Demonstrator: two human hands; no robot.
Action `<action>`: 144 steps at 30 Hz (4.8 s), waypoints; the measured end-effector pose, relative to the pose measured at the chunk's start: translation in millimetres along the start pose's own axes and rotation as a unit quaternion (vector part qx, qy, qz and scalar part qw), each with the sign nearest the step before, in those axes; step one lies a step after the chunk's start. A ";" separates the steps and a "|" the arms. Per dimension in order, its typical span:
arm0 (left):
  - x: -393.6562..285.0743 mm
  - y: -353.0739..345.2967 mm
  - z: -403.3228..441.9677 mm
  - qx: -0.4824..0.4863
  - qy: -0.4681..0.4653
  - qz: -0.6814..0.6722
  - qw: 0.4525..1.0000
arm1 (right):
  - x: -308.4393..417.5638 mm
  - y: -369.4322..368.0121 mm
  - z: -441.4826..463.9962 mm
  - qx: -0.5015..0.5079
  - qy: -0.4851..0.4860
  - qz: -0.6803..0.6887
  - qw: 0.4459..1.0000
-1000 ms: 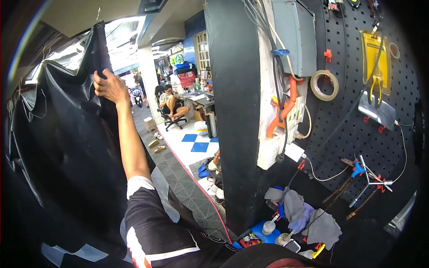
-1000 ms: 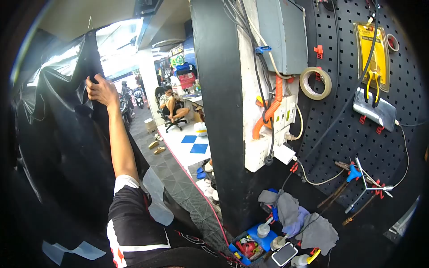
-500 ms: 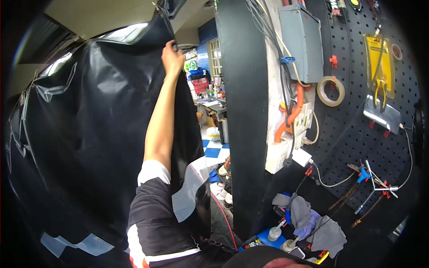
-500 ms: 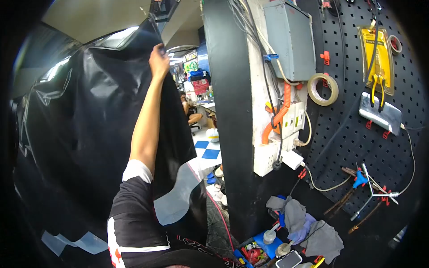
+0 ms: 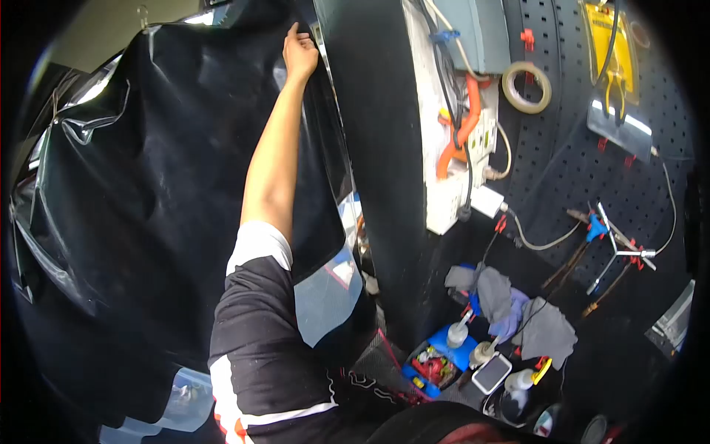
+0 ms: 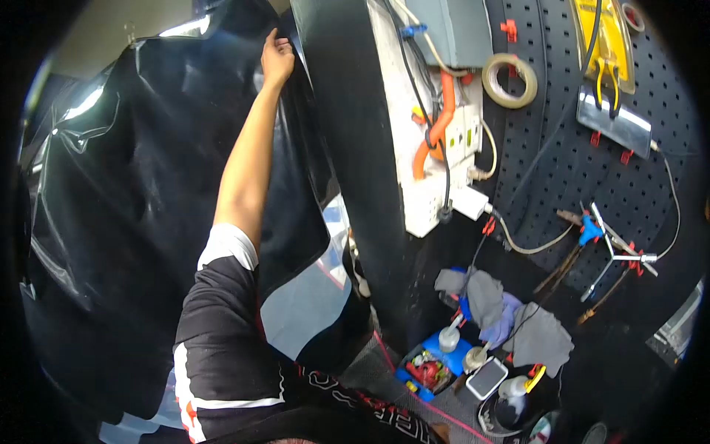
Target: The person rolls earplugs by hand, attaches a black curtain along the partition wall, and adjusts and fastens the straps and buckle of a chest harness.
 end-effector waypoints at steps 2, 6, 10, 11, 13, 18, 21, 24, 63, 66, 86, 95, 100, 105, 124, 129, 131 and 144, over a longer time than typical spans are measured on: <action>3.0 -1.7 -53.4 0.072 0.056 -0.097 0.991 | -10.1 -4.7 -11.9 0.006 0.009 -0.015 1.000; -17.3 32.0 -218.3 0.218 0.274 -0.361 0.865 | -40.5 -13.5 -40.8 0.024 0.019 -0.054 0.998; -48.6 96.3 -453.4 0.442 0.449 -0.410 0.660 | -101.4 -26.9 -69.7 0.062 0.048 -0.139 0.987; -55.9 114.8 -521.2 0.474 0.527 -0.414 0.571 | -124.9 -36.1 -64.3 0.078 0.124 -0.218 0.965; -56.4 177.9 -657.7 0.621 0.602 -0.279 0.416 | -171.2 -80.5 -83.2 0.056 0.445 -0.457 0.768; 27.7 296.7 -702.3 0.741 0.503 -0.078 0.438 | 40.2 -38.1 -98.1 0.134 0.029 -0.134 0.982; 107.9 362.0 -649.7 0.611 0.501 0.039 0.612 | 237.1 -87.7 -69.8 0.212 0.234 -0.103 0.943; 94.1 423.6 -604.7 0.555 0.584 0.098 0.584 | 466.7 -160.6 -65.6 0.284 0.345 -0.067 0.892; 361.8 255.9 -482.3 0.256 0.392 0.103 0.878 | 558.5 -155.7 -144.3 0.074 0.388 -0.122 0.911; 234.2 206.6 -447.2 0.246 0.366 -0.023 0.897 | 539.0 -205.2 -117.9 0.078 0.480 -0.164 0.858; 131.8 58.9 -411.2 0.369 0.244 0.104 0.891 | 555.0 -102.5 -88.8 -0.248 0.447 -0.261 0.819; 96.2 58.7 -409.5 0.542 0.292 -0.181 0.767 | 510.1 -111.4 -71.6 -0.205 0.280 -0.322 0.881; -37.9 105.5 -290.6 0.454 0.148 -0.323 0.817 | 501.7 -94.8 -50.5 -0.228 0.243 -0.334 0.881; -84.8 108.7 -145.7 0.132 -0.049 -0.180 0.974 | 507.0 -93.9 -51.2 -0.240 0.248 -0.353 0.870; -53.7 -7.6 121.2 0.046 -0.073 0.053 0.995 | 518.3 -86.0 -48.0 -0.227 0.291 -0.318 0.873; -32.8 -37.4 137.6 0.092 -0.066 -0.022 0.993 | 522.6 -87.7 -46.9 -0.227 0.299 -0.332 0.865; -34.6 -45.0 151.3 0.129 -0.102 -0.036 0.986 | 523.4 -86.5 -52.5 -0.237 0.292 -0.330 0.866; -61.5 -31.1 4.6 -0.092 -0.104 -0.039 0.990 | 516.2 -95.8 -50.0 -0.257 0.315 -0.388 0.827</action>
Point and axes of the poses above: each hand's wrist, its own z-axis towards the middle knuckle, its own y-axis out of the back of the hand, x = y × z, the point moved 10 cm from there along z, towards the middle knuckle, and after that the axes turned 1 degree about x, right-handed, at the moved point
